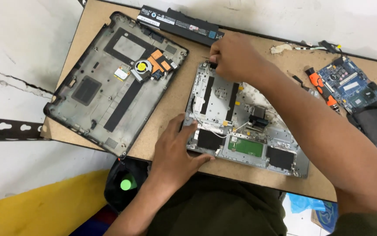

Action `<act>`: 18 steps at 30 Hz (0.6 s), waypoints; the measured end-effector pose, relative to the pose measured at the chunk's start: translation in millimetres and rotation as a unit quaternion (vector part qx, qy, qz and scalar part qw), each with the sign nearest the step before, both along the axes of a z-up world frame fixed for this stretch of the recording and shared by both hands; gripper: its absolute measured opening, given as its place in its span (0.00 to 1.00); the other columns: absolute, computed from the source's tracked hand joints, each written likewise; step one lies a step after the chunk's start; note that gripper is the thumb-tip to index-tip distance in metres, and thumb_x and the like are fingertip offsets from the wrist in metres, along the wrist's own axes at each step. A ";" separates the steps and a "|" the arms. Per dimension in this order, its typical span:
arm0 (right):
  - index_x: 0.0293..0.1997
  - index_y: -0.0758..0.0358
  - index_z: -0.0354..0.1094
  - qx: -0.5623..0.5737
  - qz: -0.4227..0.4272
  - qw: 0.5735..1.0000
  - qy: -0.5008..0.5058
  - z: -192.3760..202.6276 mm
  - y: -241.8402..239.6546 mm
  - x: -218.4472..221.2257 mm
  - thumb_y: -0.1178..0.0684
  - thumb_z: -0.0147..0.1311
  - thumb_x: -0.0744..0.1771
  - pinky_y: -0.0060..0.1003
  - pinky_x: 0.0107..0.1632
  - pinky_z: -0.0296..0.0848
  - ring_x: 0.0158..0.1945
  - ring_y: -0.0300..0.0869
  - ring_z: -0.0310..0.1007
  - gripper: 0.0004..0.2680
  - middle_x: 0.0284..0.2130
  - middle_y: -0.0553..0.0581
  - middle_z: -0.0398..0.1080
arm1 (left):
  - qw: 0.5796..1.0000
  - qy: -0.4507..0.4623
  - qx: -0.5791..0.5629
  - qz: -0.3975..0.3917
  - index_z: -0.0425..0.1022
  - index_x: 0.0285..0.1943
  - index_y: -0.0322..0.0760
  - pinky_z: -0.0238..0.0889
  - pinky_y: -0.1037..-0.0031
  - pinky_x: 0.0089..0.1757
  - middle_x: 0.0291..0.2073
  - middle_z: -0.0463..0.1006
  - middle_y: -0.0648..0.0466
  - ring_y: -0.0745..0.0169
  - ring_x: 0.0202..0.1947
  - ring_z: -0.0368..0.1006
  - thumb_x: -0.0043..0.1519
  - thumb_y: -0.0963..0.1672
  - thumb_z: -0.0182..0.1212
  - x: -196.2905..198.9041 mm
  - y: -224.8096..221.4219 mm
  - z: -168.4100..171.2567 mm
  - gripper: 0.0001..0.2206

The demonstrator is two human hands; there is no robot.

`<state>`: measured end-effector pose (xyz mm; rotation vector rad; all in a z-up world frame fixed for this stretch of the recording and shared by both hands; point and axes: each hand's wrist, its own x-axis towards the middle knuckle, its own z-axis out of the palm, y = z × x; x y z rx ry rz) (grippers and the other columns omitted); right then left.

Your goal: Connecting internal ribbon cables and positioning components inside a laptop chassis during a repair process.

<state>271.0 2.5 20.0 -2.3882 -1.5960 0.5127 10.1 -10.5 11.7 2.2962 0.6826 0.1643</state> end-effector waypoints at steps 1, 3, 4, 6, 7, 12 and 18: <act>0.20 0.59 0.64 0.000 0.000 1.000 0.000 -0.3 -0.3 1.8 0.64 0.47 0.64 0.38 0.49 0.68 0.27 0.35 0.64 0.10 0.19 0.45 0.65 | 1.000 0.000 0.000 0.000 0.66 0.60 0.38 0.53 0.51 0.53 0.62 0.58 0.43 0.43 0.62 0.54 0.46 0.51 0.74 0.1 0.2 -0.8 0.34; 0.19 0.62 0.64 0.039 0.033 0.999 0.015 -0.8 -2.3 5.3 0.65 0.46 0.63 0.41 0.45 0.68 0.24 0.38 0.63 0.09 0.17 0.48 0.67 | 1.000 -0.019 0.016 0.001 0.67 0.58 0.39 0.57 0.50 0.51 0.61 0.59 0.43 0.42 0.61 0.56 0.44 0.51 0.75 0.2 -0.3 -2.7 0.33; 0.19 0.62 0.64 0.038 0.032 0.999 0.015 -2.9 -1.0 6.7 0.65 0.46 0.63 0.41 0.45 0.68 0.24 0.38 0.63 0.09 0.17 0.48 0.67 | 1.000 -0.019 0.016 0.000 0.67 0.58 0.39 0.57 0.50 0.51 0.61 0.59 0.43 0.42 0.61 0.56 0.44 0.51 0.75 0.0 0.1 -3.7 0.33; 0.15 0.58 0.61 0.054 0.037 0.998 0.014 -6.3 0.6 9.6 0.68 0.41 0.59 0.43 0.55 0.68 0.24 0.36 0.64 0.11 0.16 0.45 0.65 | 0.999 -0.039 0.033 -0.004 0.67 0.56 0.39 0.59 0.50 0.50 0.61 0.60 0.42 0.41 0.60 0.58 0.44 0.50 0.76 -0.3 0.2 -5.6 0.33; 0.15 0.58 0.61 0.055 0.036 0.998 0.014 -4.1 0.8 10.2 0.68 0.41 0.59 0.43 0.55 0.68 0.24 0.36 0.64 0.11 0.16 0.45 0.65 | 0.999 -0.040 0.033 -0.005 0.67 0.56 0.39 0.59 0.50 0.50 0.61 0.60 0.42 0.41 0.60 0.58 0.44 0.50 0.76 -0.8 0.1 -6.7 0.33; 0.31 0.62 0.72 -0.046 -0.029 0.995 0.087 25.5 3.8 4.3 0.61 0.45 0.65 0.37 0.45 0.70 0.37 0.41 0.71 0.07 0.32 0.52 0.74 | 0.992 -0.117 0.046 -0.008 0.67 0.55 0.38 0.66 0.47 0.45 0.58 0.62 0.40 0.39 0.56 0.63 0.42 0.49 0.77 -2.2 1.6 -8.3 0.33; 0.36 0.59 0.72 -0.052 -0.053 0.987 0.145 34.2 -5.4 7.3 0.54 0.48 0.67 0.36 0.36 0.64 0.29 0.38 0.64 0.06 0.32 0.51 0.73 | 0.990 -0.138 0.007 -0.010 0.62 0.62 0.39 0.64 0.52 0.52 0.58 0.59 0.43 0.41 0.62 0.57 0.44 0.49 0.76 -2.2 2.5 -4.7 0.37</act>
